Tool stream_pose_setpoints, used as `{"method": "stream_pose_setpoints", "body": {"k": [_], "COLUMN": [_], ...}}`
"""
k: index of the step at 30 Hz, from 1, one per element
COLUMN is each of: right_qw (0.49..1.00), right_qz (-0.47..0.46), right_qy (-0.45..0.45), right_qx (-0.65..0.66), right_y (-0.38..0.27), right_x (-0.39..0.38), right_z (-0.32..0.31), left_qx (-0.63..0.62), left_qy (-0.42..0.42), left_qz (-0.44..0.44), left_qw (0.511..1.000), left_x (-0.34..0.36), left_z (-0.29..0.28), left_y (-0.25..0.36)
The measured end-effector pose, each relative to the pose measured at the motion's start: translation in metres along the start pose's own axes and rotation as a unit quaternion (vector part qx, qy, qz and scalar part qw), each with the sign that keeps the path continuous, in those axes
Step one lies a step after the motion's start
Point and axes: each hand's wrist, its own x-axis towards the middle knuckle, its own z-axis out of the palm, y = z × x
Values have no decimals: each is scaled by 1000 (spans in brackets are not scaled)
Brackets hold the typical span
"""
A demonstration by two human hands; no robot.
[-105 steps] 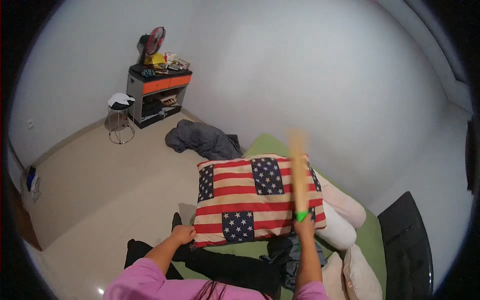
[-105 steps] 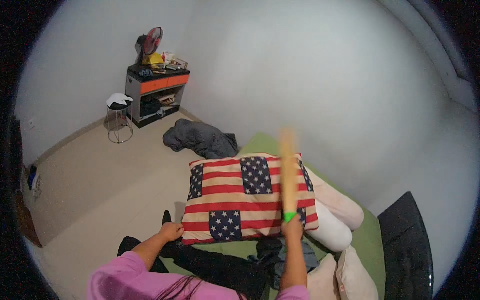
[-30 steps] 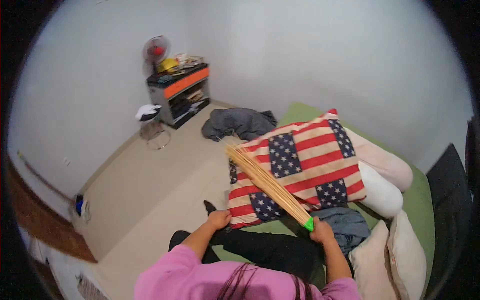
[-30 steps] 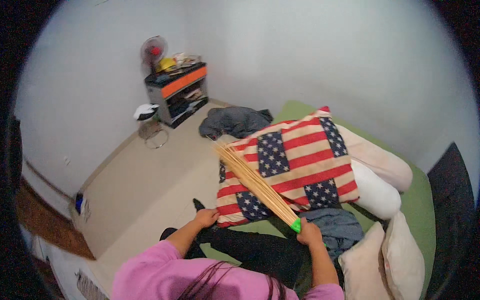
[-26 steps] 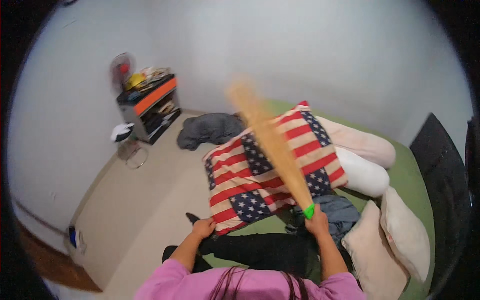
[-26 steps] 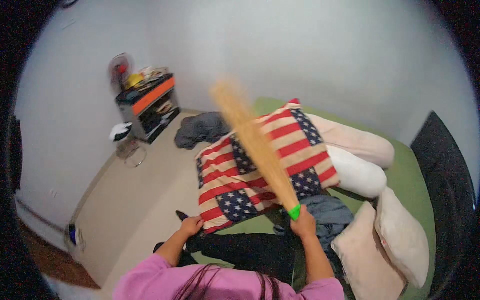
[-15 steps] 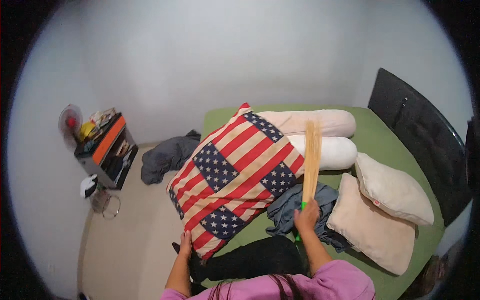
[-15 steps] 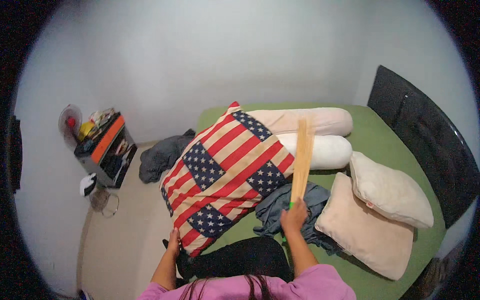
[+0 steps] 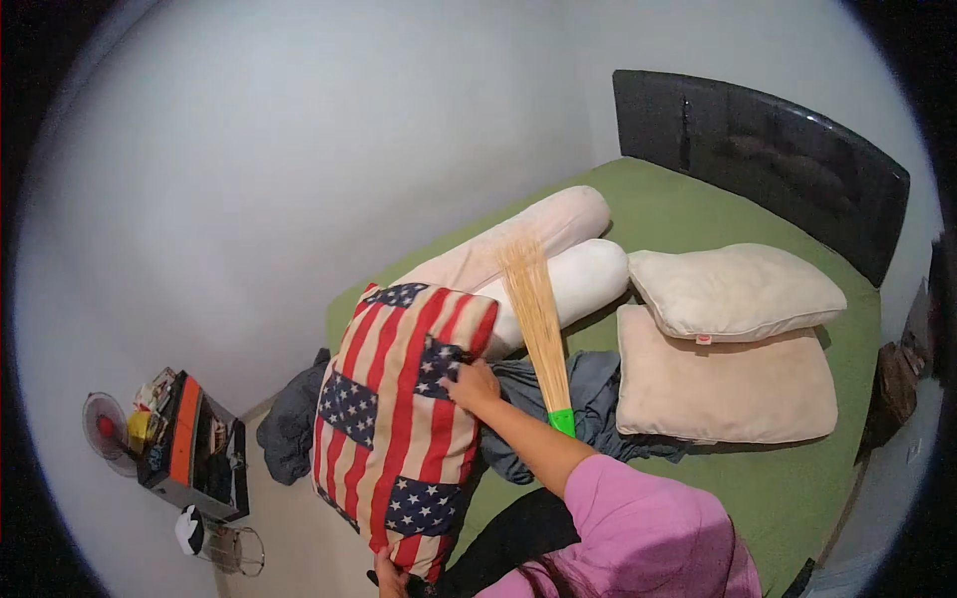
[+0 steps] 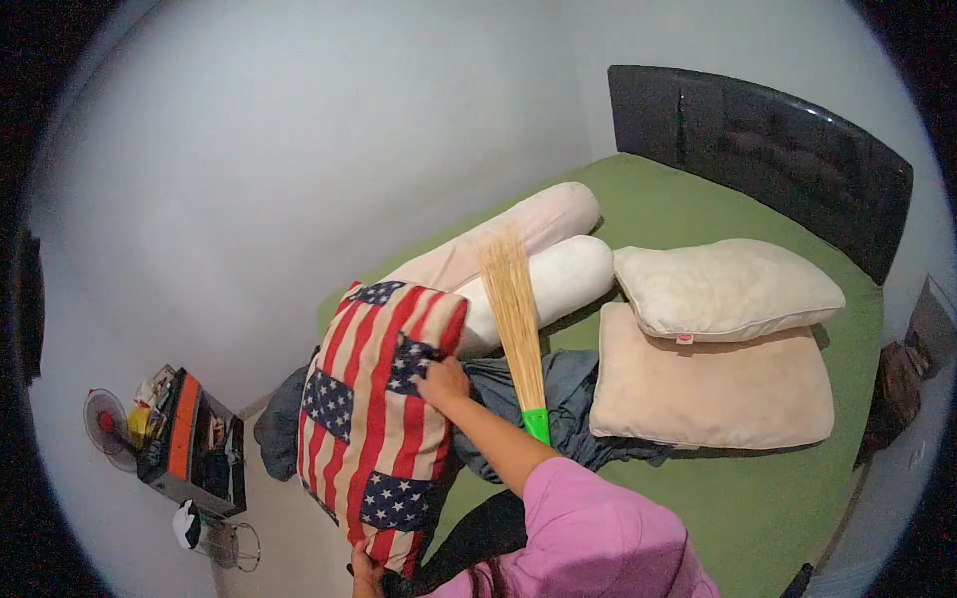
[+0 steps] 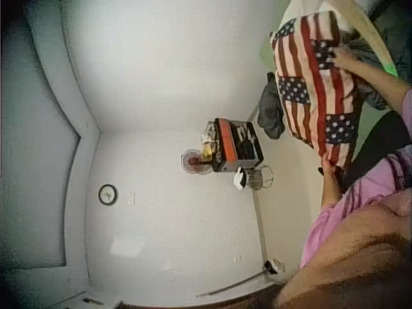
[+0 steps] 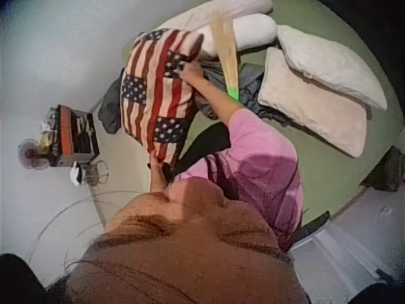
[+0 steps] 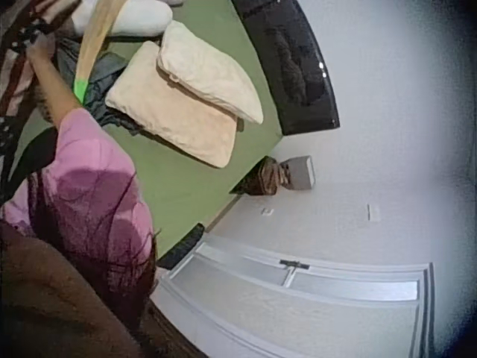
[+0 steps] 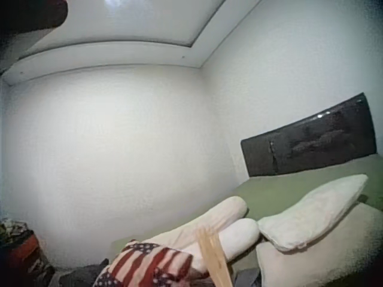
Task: The person sits on a bed and uses a broom to repeatedly hit several pillows, including a US flag pillow and two cylindrical body pillows, to remove dust. The person then picks up a grey pillowcase and folds it.
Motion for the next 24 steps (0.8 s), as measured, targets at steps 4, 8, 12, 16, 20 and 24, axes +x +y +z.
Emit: {"method": "stream_pose_setpoints", "body": {"k": [4,8,12,16,20,24], "right_qw": [989,964,852,719,587,624], "right_qz": [-120,-251,-401,-254,-57,236], "right_qy": [-45,28,292,618,807,739], "right_qx": [-75,81,169,189,46,-98], "right_y": [-35,-43,-35,31,135,233], "right_x": [5,30,41,49,24,-10], "right_z": [-57,-125,-223,-329,-434,-450], "left_qx": [-72,-58,-23,40,237,310], "left_qy": [-7,-96,-191,-347,-365,-303], "left_qz": [73,226,261,226,205,116], "left_qw": [995,968,946,909,877,894], "left_x": [-12,-11,-21,2,18,47], "left_z": [44,146,275,370,415,379], "left_y": [14,57,126,133,93,46]}}
